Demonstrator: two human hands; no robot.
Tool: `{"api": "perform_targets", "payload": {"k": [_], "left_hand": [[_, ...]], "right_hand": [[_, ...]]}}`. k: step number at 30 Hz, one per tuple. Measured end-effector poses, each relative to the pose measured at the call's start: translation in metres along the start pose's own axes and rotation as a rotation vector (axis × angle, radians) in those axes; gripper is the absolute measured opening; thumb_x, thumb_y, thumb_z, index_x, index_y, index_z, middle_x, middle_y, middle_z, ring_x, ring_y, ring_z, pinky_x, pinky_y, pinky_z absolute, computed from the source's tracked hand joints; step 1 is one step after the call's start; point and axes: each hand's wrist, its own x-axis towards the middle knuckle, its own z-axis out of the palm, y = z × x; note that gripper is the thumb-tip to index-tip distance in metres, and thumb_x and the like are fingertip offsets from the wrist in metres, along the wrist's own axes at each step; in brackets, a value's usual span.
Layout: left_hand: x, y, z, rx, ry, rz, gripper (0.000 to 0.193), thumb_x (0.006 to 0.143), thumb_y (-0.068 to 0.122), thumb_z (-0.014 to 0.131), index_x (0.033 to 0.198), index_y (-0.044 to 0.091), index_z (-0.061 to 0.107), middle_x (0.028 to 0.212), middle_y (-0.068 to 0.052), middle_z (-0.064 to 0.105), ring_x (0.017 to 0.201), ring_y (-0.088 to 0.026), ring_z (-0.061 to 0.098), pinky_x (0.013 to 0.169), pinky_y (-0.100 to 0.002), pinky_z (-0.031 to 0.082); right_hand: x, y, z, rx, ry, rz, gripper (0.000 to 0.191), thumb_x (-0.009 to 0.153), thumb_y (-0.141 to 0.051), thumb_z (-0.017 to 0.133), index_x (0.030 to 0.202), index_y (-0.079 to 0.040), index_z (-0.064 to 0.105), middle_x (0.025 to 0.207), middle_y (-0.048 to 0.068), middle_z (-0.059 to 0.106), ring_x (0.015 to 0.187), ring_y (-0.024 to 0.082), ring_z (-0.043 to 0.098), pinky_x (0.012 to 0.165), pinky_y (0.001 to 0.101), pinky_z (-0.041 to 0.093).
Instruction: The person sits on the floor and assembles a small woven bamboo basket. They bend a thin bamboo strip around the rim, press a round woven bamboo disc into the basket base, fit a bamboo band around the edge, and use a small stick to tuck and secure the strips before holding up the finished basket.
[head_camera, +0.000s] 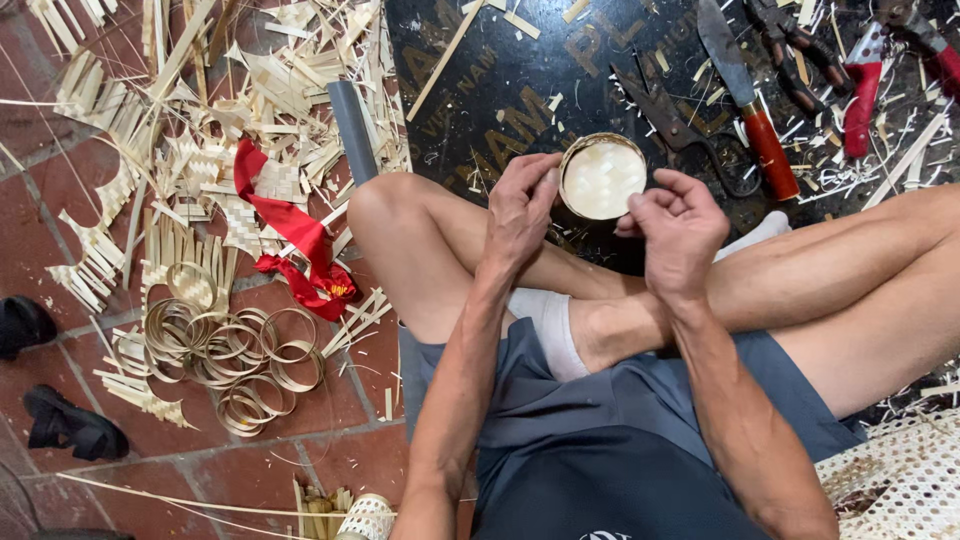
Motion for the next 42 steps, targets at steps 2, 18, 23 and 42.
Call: {"api": "perform_targets", "payload": {"k": [2, 18, 23, 42], "left_hand": [[0.0, -0.001, 0.001, -0.12, -0.026, -0.199, 0.029, 0.1, 0.012, 0.062, 0.126, 0.002, 0.068, 0.116, -0.009, 0.068, 0.08, -0.015, 0.066, 0.065, -0.029, 0.055], [-0.001, -0.011, 0.006, -0.073, -0.065, -0.027, 0.03, 0.103, 0.011, 0.062, 0.131, 0.002, 0.068, 0.118, -0.009, 0.069, 0.091, -0.013, 0.067, 0.081, -0.025, 0.055], [0.0, -0.003, 0.005, -0.022, -0.056, 0.111, 0.029, 0.106, 0.011, 0.063, 0.133, 0.001, 0.069, 0.123, -0.008, 0.069, 0.103, -0.011, 0.068, 0.089, -0.025, 0.056], [-0.011, -0.003, 0.033, 0.088, 0.041, 0.085, 0.08, 0.088, 0.009, 0.08, 0.156, 0.002, 0.039, 0.146, -0.016, 0.052, 0.113, -0.025, 0.067, 0.088, -0.032, 0.058]], "right_hand": [[0.001, 0.001, -0.005, 0.069, -0.007, 0.019, 0.025, 0.097, 0.004, 0.071, 0.119, 0.009, 0.062, 0.09, 0.01, 0.07, 0.071, 0.013, 0.071, 0.066, 0.0274, 0.063], [0.003, 0.013, -0.014, 0.091, 0.011, 0.034, 0.019, 0.099, 0.003, 0.069, 0.117, 0.01, 0.067, 0.092, 0.011, 0.073, 0.07, 0.014, 0.071, 0.066, 0.0277, 0.063], [0.005, 0.007, -0.011, 0.047, -0.001, 0.035, 0.018, 0.099, 0.003, 0.069, 0.116, 0.01, 0.067, 0.091, 0.011, 0.073, 0.071, 0.013, 0.071, 0.065, 0.0265, 0.062], [0.056, -0.026, -0.003, -0.511, -0.335, 0.11, 0.055, 0.085, -0.013, 0.081, 0.133, 0.003, 0.06, 0.119, 0.006, 0.064, 0.081, 0.012, 0.073, 0.057, 0.0248, 0.06]]}}
